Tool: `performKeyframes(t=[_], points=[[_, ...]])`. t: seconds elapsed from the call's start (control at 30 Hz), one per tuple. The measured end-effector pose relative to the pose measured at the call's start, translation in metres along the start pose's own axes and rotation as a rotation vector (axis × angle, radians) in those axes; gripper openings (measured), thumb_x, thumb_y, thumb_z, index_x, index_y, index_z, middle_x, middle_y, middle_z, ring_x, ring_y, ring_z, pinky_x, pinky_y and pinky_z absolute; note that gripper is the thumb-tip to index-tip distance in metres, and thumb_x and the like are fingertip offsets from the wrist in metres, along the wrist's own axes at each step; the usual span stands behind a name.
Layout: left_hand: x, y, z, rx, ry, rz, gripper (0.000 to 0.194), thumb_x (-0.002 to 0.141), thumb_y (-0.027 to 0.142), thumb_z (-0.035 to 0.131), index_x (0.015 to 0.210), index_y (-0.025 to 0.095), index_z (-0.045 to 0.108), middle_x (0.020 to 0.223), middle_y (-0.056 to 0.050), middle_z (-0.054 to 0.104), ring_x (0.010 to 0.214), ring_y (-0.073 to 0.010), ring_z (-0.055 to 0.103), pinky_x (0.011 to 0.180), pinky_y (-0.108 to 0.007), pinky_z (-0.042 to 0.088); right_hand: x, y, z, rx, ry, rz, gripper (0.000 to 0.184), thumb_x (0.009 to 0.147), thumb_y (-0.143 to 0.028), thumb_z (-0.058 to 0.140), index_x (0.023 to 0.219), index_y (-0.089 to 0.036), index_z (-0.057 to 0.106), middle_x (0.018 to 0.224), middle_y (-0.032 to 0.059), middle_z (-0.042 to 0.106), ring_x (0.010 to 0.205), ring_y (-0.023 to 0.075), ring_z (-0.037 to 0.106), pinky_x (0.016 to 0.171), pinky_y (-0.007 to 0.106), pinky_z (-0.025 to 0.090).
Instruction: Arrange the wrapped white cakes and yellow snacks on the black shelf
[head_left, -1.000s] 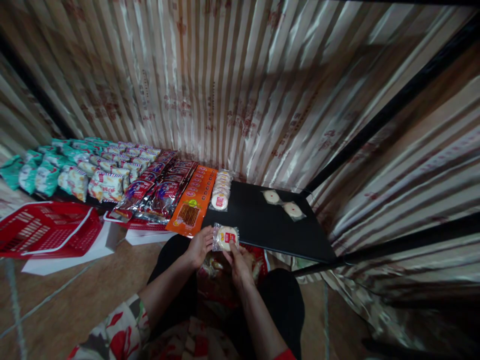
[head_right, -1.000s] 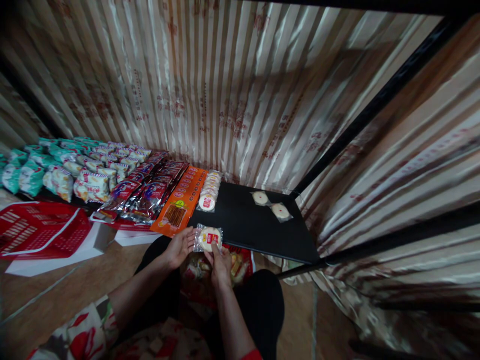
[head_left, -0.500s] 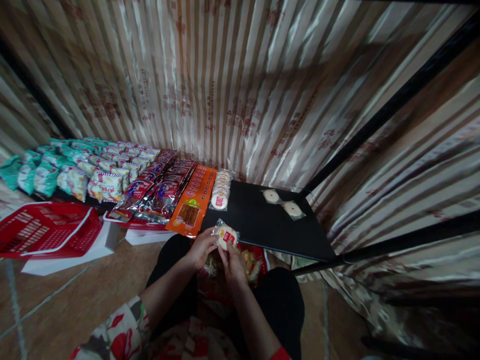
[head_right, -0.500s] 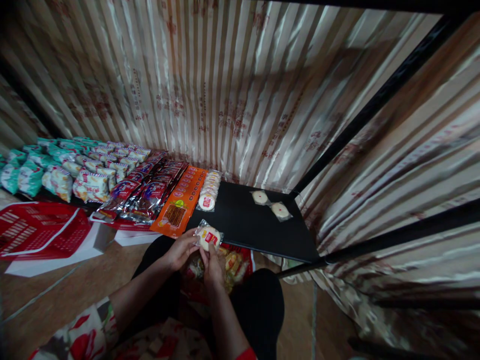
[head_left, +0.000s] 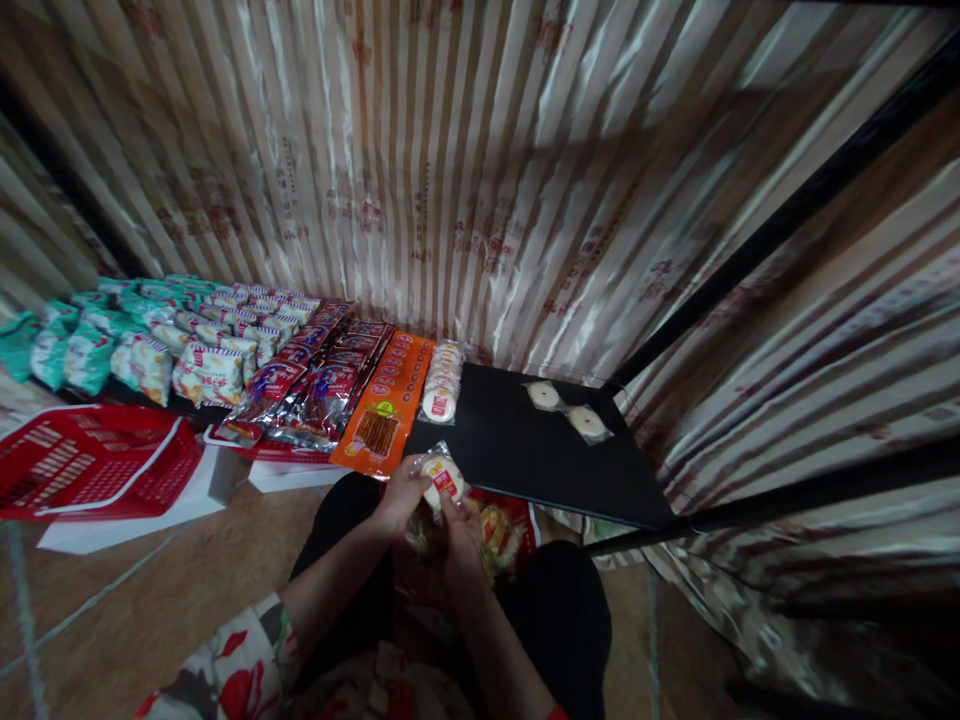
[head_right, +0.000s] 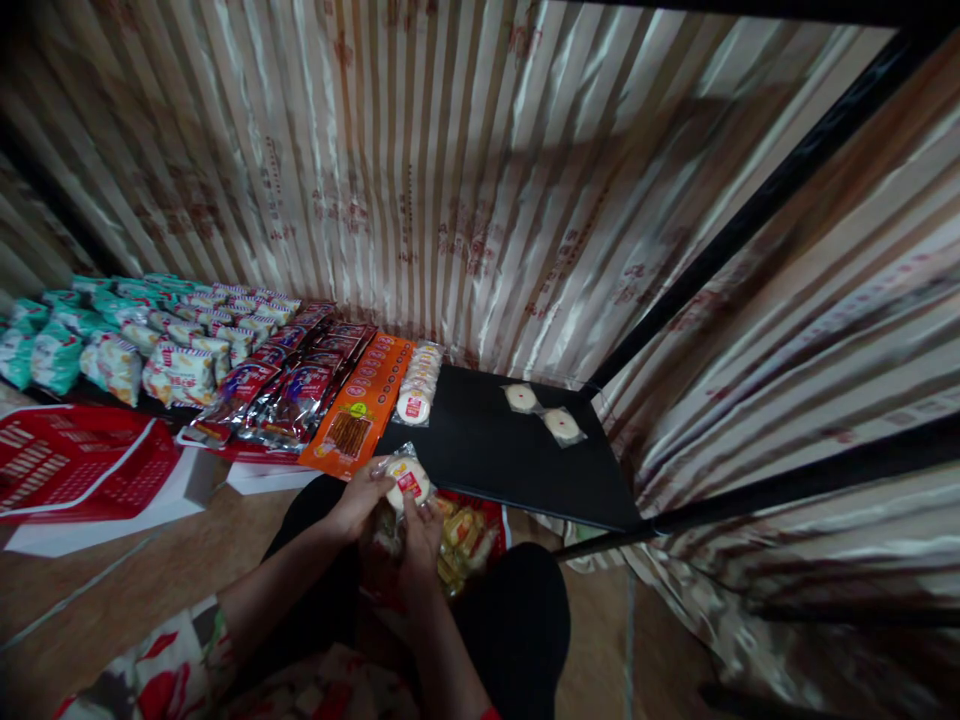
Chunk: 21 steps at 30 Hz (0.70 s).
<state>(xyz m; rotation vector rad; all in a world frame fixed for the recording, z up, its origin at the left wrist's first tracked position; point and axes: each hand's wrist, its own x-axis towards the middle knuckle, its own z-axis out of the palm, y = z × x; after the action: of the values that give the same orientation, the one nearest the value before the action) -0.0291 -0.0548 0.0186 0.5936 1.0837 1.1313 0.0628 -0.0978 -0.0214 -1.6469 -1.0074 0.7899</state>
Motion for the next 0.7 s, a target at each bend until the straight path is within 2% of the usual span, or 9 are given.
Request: performKeyframes(t=[0.13,0.2,0.3,0.4,0.57,0.7], points=[[0.003,0.011,-0.002,0.169,-0.032,-0.048,0.033,0.063,0.000,0.051,0.091,0.016,0.054,0.078,-0.002,0.064,0.066,-0.0135,0.060,0.061,-0.024,0.047,0.014,-0.007,-0.012,-0.088,0.151,0.008,0.061,0.064,-0.044,0.062,0.116,-0.013,0.056,0.112,0.0144,0.062,0.103,0.0276,0.056,0.087,0.038,0.043],[0.004,0.015,-0.001,0.243,-0.077,-0.054,0.031,0.063,-0.001,0.050,0.088,0.016,0.055,0.076,-0.001,0.063,0.064,-0.0131,0.059,0.059,-0.023,0.046,0.020,-0.012,-0.020,-0.135,0.126,-0.022,0.061,0.059,-0.042,0.067,0.113,-0.014,0.058,0.111,0.0137,0.063,0.106,0.0285,0.054,0.093,0.040,0.039],[0.006,0.020,0.000,0.289,-0.148,-0.051,0.028,0.063,0.000,0.050,0.085,0.017,0.056,0.073,-0.001,0.063,0.063,-0.0138,0.059,0.059,-0.023,0.045,0.028,-0.017,-0.028,-0.036,-0.010,0.067,0.053,0.057,-0.039,0.069,0.106,-0.019,0.063,0.091,0.0072,0.070,0.087,0.0250,0.062,0.082,0.036,0.045],[0.008,0.023,0.002,0.291,-0.163,-0.036,0.025,0.063,0.002,0.051,0.083,0.017,0.056,0.074,-0.001,0.062,0.065,-0.0149,0.059,0.062,-0.026,0.046,0.034,-0.020,-0.029,0.076,-0.126,0.129,0.042,0.057,-0.038,0.068,0.095,-0.020,0.067,0.081,0.0026,0.070,0.074,0.0214,0.064,0.069,0.031,0.048],[0.018,0.021,0.002,0.341,-0.160,0.031,0.028,0.064,0.004,0.053,0.089,0.017,0.056,0.079,-0.003,0.063,0.072,-0.0169,0.060,0.070,-0.029,0.047,0.040,-0.024,-0.025,0.126,-0.145,0.129,0.035,0.055,-0.039,0.070,0.083,-0.019,0.068,0.071,0.0009,0.069,0.066,0.0191,0.062,0.063,0.028,0.047],[0.030,0.017,0.001,0.382,-0.072,0.091,0.040,0.064,0.004,0.055,0.102,0.017,0.055,0.092,-0.006,0.063,0.085,-0.0186,0.060,0.081,-0.032,0.046,0.046,-0.026,-0.022,0.237,-0.162,0.162,0.034,0.051,-0.039,0.073,0.077,-0.018,0.066,0.069,0.0014,0.069,0.067,0.0188,0.062,0.062,0.027,0.047]])
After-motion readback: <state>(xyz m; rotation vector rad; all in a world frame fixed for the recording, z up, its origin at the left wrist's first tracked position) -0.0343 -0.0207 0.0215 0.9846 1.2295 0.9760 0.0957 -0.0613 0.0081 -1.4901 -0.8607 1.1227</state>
